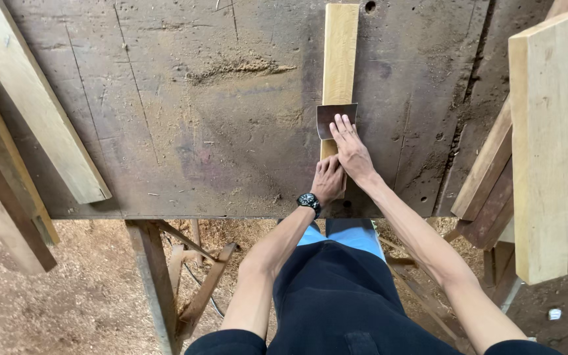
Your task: The person sands a piece of wood on a workbench using a square of sandpaper, applying repeated strokes along the surface and edges.
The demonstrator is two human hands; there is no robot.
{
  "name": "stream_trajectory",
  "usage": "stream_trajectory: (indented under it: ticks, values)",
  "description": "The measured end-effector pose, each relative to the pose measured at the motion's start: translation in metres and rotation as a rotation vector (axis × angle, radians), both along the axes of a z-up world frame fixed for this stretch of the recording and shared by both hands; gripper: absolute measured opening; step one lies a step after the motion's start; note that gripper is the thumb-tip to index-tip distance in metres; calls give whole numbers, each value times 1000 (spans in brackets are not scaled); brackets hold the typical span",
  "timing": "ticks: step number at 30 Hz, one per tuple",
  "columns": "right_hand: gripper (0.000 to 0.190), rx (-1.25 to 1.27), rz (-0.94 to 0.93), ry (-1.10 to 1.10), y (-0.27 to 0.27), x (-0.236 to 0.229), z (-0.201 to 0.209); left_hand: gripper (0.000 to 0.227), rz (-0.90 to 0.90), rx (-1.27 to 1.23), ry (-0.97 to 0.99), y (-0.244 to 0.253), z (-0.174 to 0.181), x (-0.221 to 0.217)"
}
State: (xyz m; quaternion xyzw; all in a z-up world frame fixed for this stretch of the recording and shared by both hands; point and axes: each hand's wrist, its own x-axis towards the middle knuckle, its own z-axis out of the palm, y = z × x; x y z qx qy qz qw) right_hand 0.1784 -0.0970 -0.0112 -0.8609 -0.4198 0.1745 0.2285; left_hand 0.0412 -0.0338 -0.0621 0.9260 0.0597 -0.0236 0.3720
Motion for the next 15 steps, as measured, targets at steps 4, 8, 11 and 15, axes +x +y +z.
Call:
stream_trajectory:
  ticks: [4, 8, 11, 15]
  values:
    - [55, 10, 22, -14, 10, 15, -6, 58, 146, 134, -83, -12, -8, 1]
    - [52, 6, 33, -35, 19, 32, -9, 61, 234, 26, -43, -15, -3, 18]
    - [51, 6, 32, -7, 31, 52, -15, 65, 210, 40, -19, -6, 1, 40]
    - [49, -9, 12, -78, 65, 105, -39, 76, 238, 122, -2, -2, 15, 50]
